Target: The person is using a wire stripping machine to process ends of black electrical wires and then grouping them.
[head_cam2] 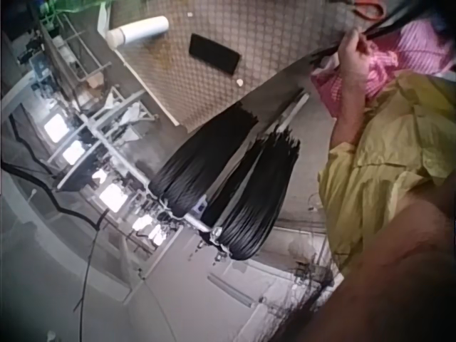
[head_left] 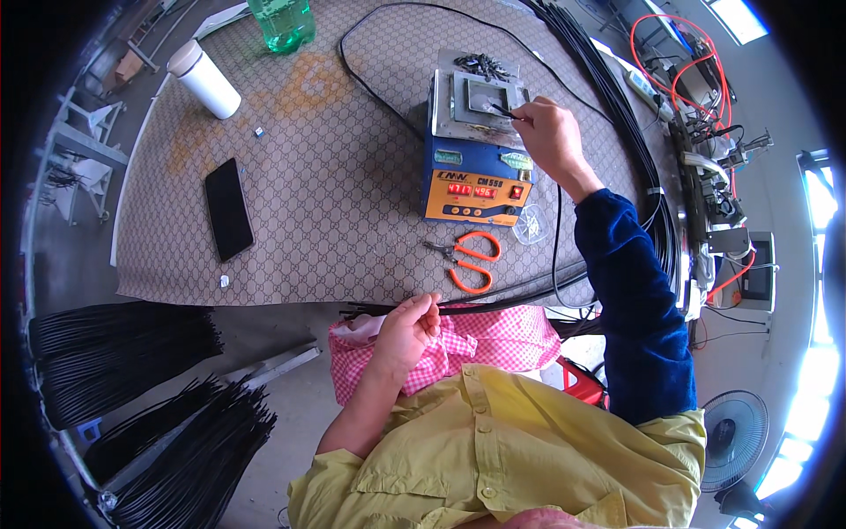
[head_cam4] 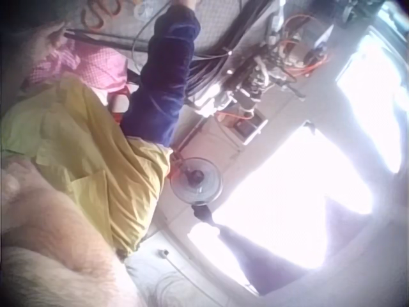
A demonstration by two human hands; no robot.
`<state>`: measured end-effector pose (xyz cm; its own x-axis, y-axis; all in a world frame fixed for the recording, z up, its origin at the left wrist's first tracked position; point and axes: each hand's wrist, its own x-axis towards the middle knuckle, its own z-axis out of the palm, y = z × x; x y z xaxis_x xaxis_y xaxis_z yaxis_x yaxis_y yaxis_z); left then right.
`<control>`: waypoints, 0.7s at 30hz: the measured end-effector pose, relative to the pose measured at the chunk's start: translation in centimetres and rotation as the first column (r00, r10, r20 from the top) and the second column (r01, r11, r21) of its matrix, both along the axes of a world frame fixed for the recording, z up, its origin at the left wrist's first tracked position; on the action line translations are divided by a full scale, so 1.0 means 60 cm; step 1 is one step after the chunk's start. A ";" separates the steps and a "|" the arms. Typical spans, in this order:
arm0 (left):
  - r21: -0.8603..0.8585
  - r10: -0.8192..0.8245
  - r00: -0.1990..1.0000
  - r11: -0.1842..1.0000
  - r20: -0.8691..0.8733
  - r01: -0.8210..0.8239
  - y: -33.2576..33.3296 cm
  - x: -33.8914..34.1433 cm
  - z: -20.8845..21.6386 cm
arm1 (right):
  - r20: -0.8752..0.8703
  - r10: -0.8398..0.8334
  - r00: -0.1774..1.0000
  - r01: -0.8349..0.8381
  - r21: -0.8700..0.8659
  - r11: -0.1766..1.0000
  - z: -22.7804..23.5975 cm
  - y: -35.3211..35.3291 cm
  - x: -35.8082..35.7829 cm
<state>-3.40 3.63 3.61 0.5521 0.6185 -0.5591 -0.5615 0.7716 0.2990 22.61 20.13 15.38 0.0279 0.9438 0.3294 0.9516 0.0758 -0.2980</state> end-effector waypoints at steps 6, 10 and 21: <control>0.001 -0.004 1.000 1.000 0.005 0.004 0.001 0.000 -0.003 | 0.058 0.015 0.998 -0.014 -0.013 1.000 0.012 0.000 0.002; -0.013 -0.001 1.000 1.000 0.002 0.001 0.001 0.000 -0.001 | 0.199 0.070 0.978 -0.074 0.011 0.997 0.021 0.003 0.000; -0.024 -0.002 1.000 1.000 -0.002 0.002 0.003 0.000 0.003 | 0.431 0.134 0.892 -0.089 -0.124 0.988 0.050 0.018 -0.022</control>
